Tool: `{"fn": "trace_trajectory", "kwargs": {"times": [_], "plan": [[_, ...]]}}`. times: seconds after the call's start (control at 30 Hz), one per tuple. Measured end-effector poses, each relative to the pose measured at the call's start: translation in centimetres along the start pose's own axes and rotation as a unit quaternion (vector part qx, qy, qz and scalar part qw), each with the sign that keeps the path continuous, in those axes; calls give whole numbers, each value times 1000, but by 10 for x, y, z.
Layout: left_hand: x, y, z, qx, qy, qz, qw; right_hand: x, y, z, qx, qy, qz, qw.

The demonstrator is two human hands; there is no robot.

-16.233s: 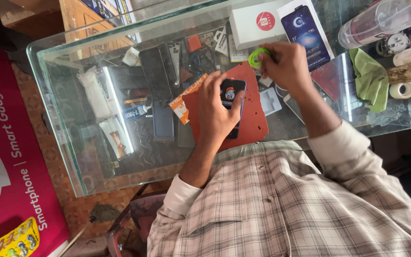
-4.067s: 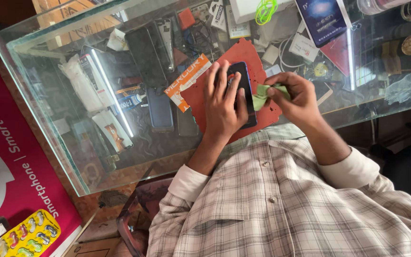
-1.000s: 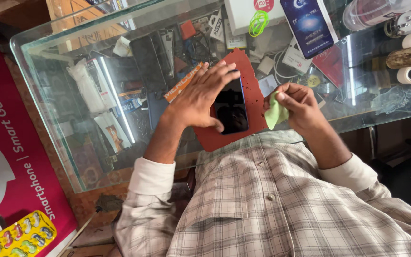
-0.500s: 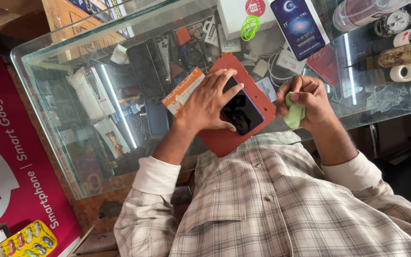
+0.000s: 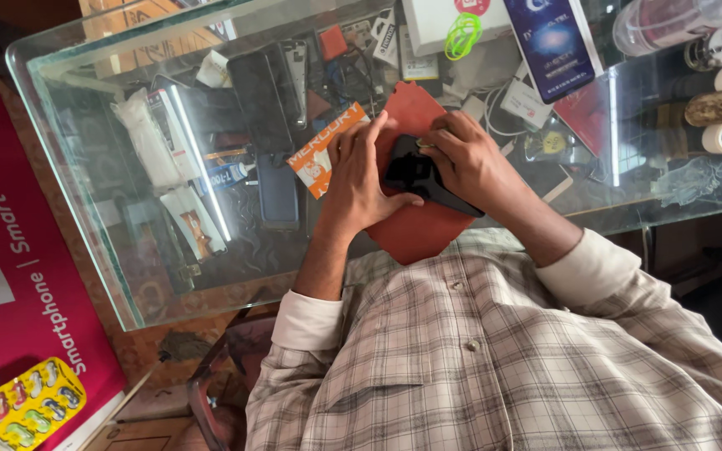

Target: The person removes a green rubber band from a smartphone, then wipes the screen and edges with a green cloth. They apply liquid from a small bottle onto the cloth and continue wiping the phone's screen and sides repeatedly.

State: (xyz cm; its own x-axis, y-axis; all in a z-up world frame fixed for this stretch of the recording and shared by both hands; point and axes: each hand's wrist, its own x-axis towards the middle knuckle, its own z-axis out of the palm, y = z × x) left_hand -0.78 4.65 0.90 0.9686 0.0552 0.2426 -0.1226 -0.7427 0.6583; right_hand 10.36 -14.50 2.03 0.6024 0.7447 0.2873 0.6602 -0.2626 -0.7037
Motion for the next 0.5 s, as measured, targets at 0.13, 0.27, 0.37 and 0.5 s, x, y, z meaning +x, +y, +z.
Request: {"fn": "trace_trajectory", "kwargs": {"times": [0.13,0.27,0.37,0.5], "plan": [[-2,-6,3,-11,-3,-2,1000,15,-5,7,10,-2,-17,1000],[-1,-8,8,-19,17,-2,1000,12,-7,-4,4,-25,15,1000],[-3,-8,9,-15,20,0,1000,8,-6,-5,-15,-47,34,998],[-3,-6,10,-17,14,-13,1000,10,-4,-1,-39,-40,-36,998]]}}
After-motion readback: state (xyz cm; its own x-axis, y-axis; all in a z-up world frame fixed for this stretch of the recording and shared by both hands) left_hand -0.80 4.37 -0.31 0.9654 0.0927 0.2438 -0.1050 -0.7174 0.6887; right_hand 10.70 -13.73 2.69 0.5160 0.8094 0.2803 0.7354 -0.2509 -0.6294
